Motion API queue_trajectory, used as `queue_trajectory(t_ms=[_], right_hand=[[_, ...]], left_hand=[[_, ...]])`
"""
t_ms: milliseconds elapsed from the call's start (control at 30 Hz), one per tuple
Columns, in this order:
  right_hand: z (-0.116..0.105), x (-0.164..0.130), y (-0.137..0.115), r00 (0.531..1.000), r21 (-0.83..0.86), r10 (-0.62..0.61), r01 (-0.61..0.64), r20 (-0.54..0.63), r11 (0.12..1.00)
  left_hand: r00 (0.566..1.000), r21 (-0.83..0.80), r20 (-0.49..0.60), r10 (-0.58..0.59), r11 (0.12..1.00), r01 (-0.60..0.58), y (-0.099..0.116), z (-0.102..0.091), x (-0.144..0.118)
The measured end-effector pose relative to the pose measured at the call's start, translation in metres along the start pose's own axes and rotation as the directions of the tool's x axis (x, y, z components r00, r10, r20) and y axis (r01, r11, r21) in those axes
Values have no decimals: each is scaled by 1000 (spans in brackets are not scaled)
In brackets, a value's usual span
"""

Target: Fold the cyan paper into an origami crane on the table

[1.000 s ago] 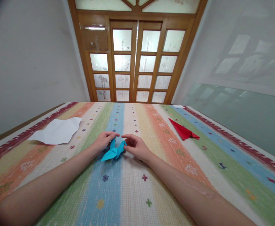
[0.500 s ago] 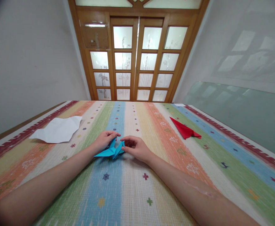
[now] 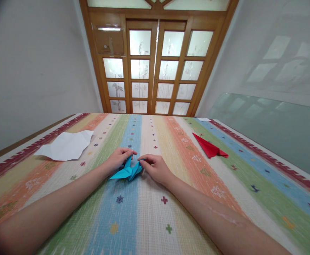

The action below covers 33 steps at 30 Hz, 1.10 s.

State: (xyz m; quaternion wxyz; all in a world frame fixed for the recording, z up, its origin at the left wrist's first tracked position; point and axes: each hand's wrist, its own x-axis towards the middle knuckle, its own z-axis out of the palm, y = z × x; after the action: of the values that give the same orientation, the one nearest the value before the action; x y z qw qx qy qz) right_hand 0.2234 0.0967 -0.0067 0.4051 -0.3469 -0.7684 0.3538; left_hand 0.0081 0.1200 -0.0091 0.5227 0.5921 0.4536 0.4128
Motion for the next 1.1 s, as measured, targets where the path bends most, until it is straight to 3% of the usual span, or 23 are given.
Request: queue_trajectory(t_ms=[333, 800, 1100], right_hand=[[3, 2, 2, 994, 147, 110, -109, 2, 983], [6, 2, -9, 985, 266, 174, -173, 22, 948], [11, 0, -16, 976, 282, 219, -205, -17, 937]], left_hand=[[999, -11, 33, -14, 1000, 14, 0, -1, -1], [977, 24, 189, 95, 995, -101, 13, 5, -10], [982, 52, 153, 113, 991, -123, 19, 9, -12]])
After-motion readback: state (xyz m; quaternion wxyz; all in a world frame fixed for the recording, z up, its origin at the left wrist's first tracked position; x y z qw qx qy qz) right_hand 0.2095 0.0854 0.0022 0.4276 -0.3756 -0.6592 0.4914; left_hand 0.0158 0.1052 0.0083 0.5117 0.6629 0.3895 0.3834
